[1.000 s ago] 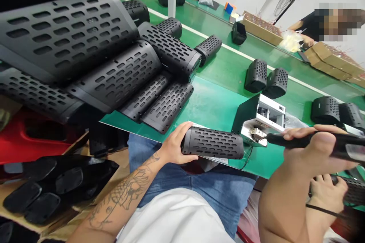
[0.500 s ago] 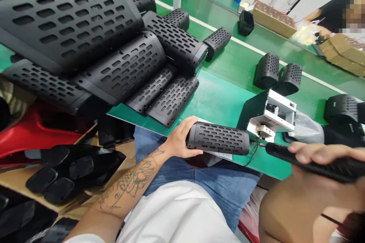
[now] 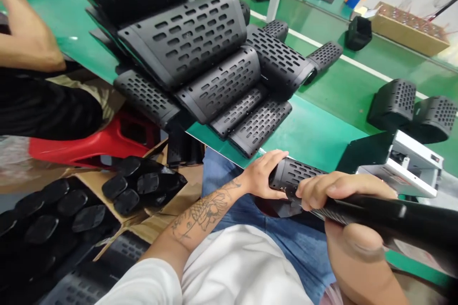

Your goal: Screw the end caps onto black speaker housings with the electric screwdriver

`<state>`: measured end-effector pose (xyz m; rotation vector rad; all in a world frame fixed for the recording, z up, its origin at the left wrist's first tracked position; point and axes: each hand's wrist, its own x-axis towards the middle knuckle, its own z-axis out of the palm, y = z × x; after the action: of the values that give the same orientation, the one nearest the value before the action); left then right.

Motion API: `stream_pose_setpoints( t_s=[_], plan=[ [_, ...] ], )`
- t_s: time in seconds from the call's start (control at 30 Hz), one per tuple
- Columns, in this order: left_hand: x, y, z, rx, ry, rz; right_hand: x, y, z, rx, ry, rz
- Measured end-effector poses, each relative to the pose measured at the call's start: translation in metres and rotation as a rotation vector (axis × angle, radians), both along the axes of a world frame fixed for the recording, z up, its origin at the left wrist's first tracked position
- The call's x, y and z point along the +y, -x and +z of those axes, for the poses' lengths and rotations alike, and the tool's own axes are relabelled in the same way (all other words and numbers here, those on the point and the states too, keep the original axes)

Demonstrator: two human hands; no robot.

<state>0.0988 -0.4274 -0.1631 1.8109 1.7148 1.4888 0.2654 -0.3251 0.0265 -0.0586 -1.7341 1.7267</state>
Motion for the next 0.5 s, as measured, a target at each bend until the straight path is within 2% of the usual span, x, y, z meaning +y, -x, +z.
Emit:
stream_pose_setpoints(
  t_s=[0.07, 0.17, 0.23, 0.37, 0.5],
  plan=[
    [0.000, 0.000, 0.000, -0.012, 0.028, -0.015, 0.002, 0.010, -0.001, 0.049, -0.013, 0.084],
    [0.000, 0.000, -0.001, -0.013, 0.007, -0.022, 0.000, 0.014, -0.002, 0.075, -0.037, 0.135],
    [0.001, 0.001, -0.001, -0.006, -0.013, -0.023, -0.004, 0.014, -0.002, 0.076, -0.058, 0.130],
    [0.002, 0.000, 0.000, -0.012, 0.016, -0.026, -0.008, 0.017, 0.001, 0.040, -0.014, 0.033],
    [0.002, -0.001, 0.000, -0.012, 0.051, -0.003, -0.002, 0.023, -0.002, 0.026, -0.104, 0.098]
  ],
)
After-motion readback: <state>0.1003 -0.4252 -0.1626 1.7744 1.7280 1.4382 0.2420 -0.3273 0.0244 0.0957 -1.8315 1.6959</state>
